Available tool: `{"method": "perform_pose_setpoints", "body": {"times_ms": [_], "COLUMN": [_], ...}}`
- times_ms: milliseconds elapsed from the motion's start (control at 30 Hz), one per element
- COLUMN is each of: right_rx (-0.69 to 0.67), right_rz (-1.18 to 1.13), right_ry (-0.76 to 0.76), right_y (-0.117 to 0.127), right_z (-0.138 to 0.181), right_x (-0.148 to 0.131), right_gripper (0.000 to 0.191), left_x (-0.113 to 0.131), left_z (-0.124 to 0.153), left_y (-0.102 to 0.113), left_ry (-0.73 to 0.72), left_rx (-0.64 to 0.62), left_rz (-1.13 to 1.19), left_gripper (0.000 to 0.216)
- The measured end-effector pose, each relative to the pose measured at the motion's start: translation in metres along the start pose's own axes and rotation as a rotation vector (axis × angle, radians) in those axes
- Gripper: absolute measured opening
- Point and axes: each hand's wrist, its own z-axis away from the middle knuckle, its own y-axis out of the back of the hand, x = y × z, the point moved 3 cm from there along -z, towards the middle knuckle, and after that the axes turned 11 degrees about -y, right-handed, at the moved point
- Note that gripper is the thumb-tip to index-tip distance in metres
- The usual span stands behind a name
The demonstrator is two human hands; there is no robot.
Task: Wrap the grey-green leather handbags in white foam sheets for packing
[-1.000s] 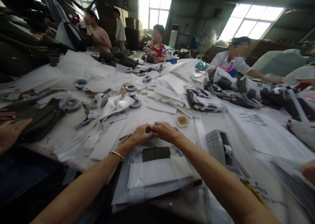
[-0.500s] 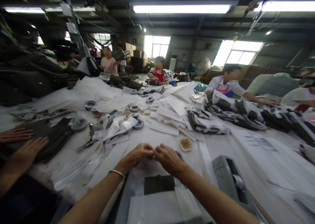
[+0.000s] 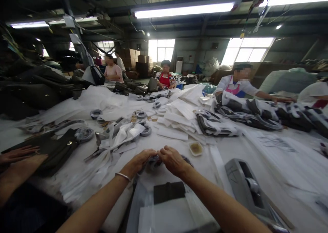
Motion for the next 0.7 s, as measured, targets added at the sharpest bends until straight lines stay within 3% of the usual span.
{"method": "perform_pose_setpoints", "body": {"times_ms": [200,300,400,467,567,700], "right_rx": [0.113,0.296,0.423,0.407,0.264,0.109], "right_rz": [-0.146,-0.242,-0.275,-0.253,-0.434,-0.824], "right_ry": [-0.162,-0.36,-0.723,-1.039,-1.423,-1.521], "right_y": [0.027,0.063,0.1,0.115,0.111,0.084], "right_z": [0.034,0.091,0.173,0.228,0.29,0.319], "right_x": [0.008,0.041,0.087,0.116,0.148,0.16], "right_gripper": [0.016,0.018,0.017,0.017,0.02,0.034], "left_x": [0.006,0.008,0.008,0.009,0.013,0.017], "left_z": [0.005,0.007,0.007,0.008,0.011,0.014], "left_y": [-0.005,-0.004,-0.002,-0.003,-0.007,-0.01], "left_ry": [0.047,0.084,0.126,0.133,0.122,0.114], "left_rx": [-0.006,-0.019,0.002,0.021,0.034,0.039], "left_rz": [0.007,0.035,0.055,0.05,0.025,0.01], "left_gripper": [0.02,0.032,0.038,0.037,0.034,0.031]}}
